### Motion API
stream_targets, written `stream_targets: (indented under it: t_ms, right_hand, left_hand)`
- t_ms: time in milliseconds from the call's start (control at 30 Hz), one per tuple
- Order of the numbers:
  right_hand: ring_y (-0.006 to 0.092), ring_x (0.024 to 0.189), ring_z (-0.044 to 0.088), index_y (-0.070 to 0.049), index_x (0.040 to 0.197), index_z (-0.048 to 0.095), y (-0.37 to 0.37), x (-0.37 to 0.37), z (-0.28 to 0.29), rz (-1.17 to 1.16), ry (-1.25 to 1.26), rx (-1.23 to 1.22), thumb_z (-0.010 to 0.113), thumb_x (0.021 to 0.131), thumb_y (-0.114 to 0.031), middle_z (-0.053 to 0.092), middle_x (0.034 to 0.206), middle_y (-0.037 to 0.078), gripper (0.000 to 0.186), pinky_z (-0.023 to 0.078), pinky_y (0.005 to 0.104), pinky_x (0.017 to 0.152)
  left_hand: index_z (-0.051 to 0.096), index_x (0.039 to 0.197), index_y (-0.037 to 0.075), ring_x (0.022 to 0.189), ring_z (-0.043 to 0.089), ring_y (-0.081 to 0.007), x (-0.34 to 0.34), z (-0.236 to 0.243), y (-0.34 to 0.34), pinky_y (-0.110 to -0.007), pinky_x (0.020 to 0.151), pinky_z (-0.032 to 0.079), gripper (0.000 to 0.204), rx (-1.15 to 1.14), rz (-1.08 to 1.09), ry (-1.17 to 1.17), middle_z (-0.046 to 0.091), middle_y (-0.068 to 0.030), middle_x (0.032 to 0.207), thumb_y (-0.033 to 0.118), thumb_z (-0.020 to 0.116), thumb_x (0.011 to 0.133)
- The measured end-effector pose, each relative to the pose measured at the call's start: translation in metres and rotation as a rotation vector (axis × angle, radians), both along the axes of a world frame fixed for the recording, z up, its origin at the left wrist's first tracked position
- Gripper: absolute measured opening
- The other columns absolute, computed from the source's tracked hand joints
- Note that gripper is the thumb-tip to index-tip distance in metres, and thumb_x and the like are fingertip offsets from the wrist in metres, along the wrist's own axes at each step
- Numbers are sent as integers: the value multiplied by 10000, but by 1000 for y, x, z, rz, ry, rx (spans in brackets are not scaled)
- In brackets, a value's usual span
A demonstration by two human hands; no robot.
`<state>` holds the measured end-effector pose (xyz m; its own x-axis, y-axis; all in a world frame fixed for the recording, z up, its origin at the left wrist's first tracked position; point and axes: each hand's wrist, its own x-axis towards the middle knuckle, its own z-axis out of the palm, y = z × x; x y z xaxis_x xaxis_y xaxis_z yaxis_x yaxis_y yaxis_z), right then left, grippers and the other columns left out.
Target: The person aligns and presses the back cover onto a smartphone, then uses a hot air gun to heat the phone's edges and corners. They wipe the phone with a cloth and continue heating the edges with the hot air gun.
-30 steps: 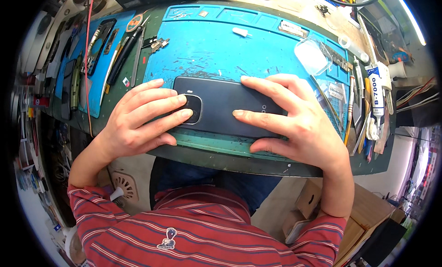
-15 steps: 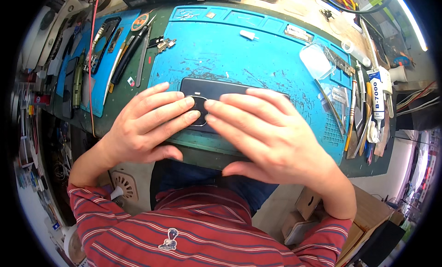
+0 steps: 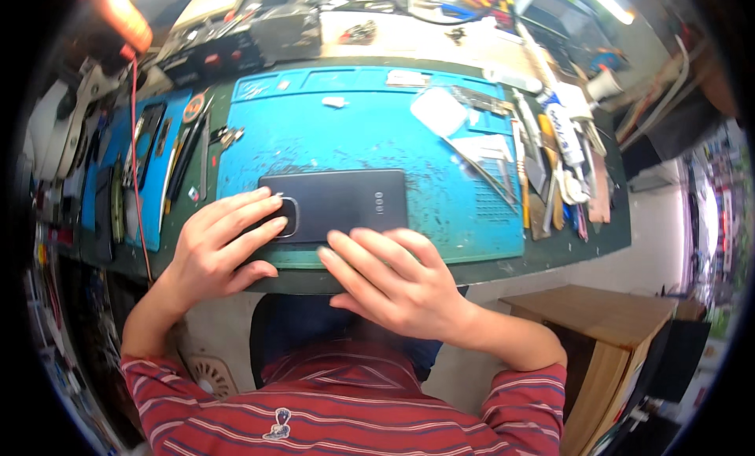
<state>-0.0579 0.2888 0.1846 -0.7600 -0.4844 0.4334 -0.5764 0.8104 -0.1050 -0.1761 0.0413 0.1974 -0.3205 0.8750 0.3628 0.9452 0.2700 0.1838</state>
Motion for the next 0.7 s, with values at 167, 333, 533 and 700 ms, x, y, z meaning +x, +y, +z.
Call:
stream_targets:
  t_ms: [167,333,533,700]
  right_hand:
    - [231,909,553,-58,1093,655,44,28,-21,-303,128,-122,705,788,-290,619,1089,57,386,416,363,804]
    - [229,1113,512,-38,1170,610,48,26,-3,-314,-21,-104,614,815,-469,550,1281,72,558,392,363,893]
    - [191,1156,499,-28,1175,605,46,26,-9,-275,-54,-35,530,814,-585,546,1297,59,668,368,352,948]
    - [245,1148,514,34,1132,598,42,16,-6,-225,-72,-152,613,754,-571,575,1195,127,713,391,380,965]
  left_hand:
    - [629,1118,21,816,603,-220,7,4,33,-319,689,497,486,-26,176,110,602,-64,905,377,677,790]
    - [631,1119,28,691,514,-206,3,4,59,-319,599,437,568,-85,251,198,502,-47,762,451,687,744]
    - [629,1125,47,749,547,-201,4,6,70,-317,651,458,620,-173,238,225,525,-43,824,484,673,687]
    - [565,1232,28,887,537,-245,11,6,85,-355,789,448,621,-192,139,136,531,-89,1075,405,689,754]
